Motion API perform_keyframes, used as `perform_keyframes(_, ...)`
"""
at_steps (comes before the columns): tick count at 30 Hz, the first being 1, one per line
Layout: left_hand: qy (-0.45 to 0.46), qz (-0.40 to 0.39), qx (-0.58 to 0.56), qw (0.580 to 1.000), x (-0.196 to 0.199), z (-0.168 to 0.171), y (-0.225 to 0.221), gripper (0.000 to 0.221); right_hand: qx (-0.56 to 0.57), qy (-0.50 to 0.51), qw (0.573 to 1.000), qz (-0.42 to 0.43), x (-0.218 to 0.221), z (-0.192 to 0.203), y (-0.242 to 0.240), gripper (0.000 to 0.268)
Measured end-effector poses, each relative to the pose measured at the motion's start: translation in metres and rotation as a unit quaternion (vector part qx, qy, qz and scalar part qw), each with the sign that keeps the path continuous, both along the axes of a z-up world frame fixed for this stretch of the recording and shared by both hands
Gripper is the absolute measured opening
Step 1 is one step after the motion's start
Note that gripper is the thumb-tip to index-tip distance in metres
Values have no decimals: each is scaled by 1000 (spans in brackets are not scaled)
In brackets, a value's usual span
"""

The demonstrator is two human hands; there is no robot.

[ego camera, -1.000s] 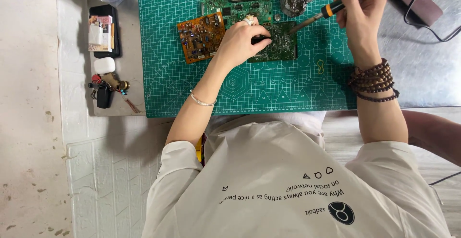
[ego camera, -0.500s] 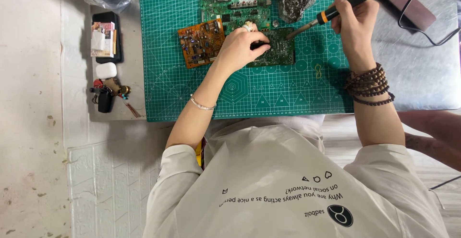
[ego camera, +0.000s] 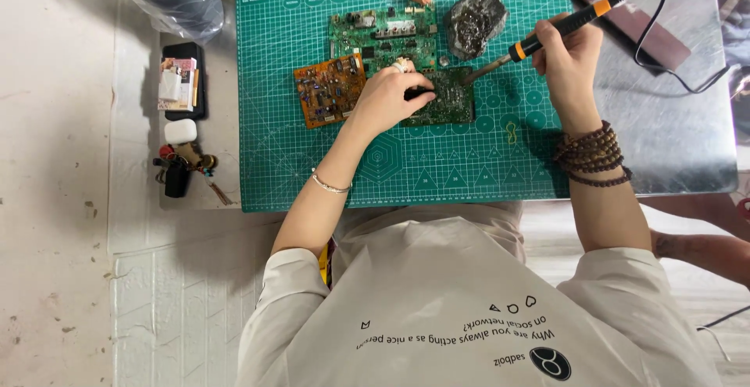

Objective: Soldering components on various circuit boards using a soldering iron on a repair bench

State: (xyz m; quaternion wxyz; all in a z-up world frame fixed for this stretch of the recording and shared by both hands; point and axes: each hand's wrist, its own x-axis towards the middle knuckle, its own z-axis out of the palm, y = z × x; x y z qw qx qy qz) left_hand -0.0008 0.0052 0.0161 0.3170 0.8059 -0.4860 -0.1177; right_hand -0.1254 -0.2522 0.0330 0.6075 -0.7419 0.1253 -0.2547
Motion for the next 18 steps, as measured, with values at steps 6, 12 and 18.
perform_keyframes(6,3,8,8,1000,-1,1,0,21,8,-2,1000,-5,0,5,2,24)
perform_keyframes(12,17,14,18,1000,-2,6,0,21,14,14,999,32,3,8,6,25)
perform_keyframes(18,1,6,-48,999,-3,6,9,16,25,-62,998,-7,13,-26,-9,21)
